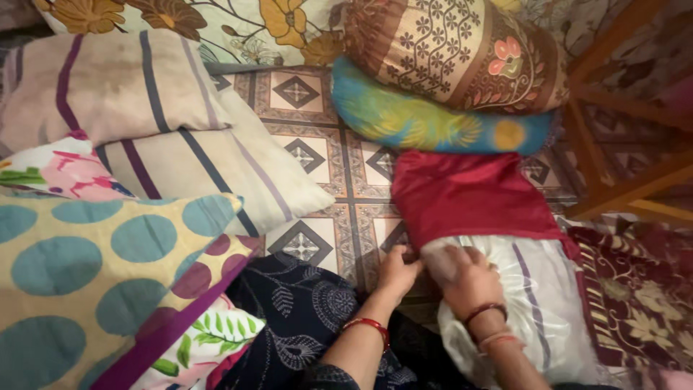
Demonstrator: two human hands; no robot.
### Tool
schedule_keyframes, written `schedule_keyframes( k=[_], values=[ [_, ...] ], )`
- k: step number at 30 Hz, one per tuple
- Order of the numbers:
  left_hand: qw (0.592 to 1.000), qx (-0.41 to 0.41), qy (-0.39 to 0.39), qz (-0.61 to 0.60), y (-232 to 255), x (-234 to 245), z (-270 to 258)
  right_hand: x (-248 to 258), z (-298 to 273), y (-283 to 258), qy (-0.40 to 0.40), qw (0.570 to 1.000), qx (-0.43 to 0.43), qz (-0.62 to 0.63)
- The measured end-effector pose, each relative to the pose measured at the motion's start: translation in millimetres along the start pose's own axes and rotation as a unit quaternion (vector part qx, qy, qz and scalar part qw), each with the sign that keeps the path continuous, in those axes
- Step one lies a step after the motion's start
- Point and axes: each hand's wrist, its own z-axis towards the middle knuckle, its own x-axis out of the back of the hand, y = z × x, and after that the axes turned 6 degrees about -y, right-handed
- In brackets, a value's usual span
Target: The person inserts a white pillow insert into a red pillowcase, smooths the fabric, and then places a patterned decorative cover over it. The person adjusts the covers to fit the insert properly.
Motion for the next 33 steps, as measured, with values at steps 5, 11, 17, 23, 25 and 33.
schedule_keyframes(
  k=[5,11,17,23,25,33],
  values=[
    [0.986,-0.122,-0.11,0.012,32.1,-2.2,-25.8,45.2,45.9,49.1,-0.05,0.995,-0.035,0.074],
    [0.983,-0.143,-0.113,-0.033,50.3,-4.4,-42.5,60.0,62.1,83.5,-0.055,0.947,0.064,0.311],
    [0.994,-0.089,-0.061,-0.011,34.9,-17.5,-21.0,20.7,45.2,48.9,0.055,0.988,0.052,0.131],
    [0.965,-0.04,-0.156,-0.207,72.7,-10.9,-38.0,13.6,49.2,32.5,0.208,0.976,-0.058,0.005],
    [0.97,-0.029,-0.181,-0.158,86.6,-3.8,-42.4,8.4,48.6,29.0,0.176,0.981,-0.087,-0.007],
    [0.932,0.074,-0.259,0.243,113.2,62.7,-60.1,-41.3,15.4,-5.9,0.004,0.999,0.008,-0.035]
  ],
)
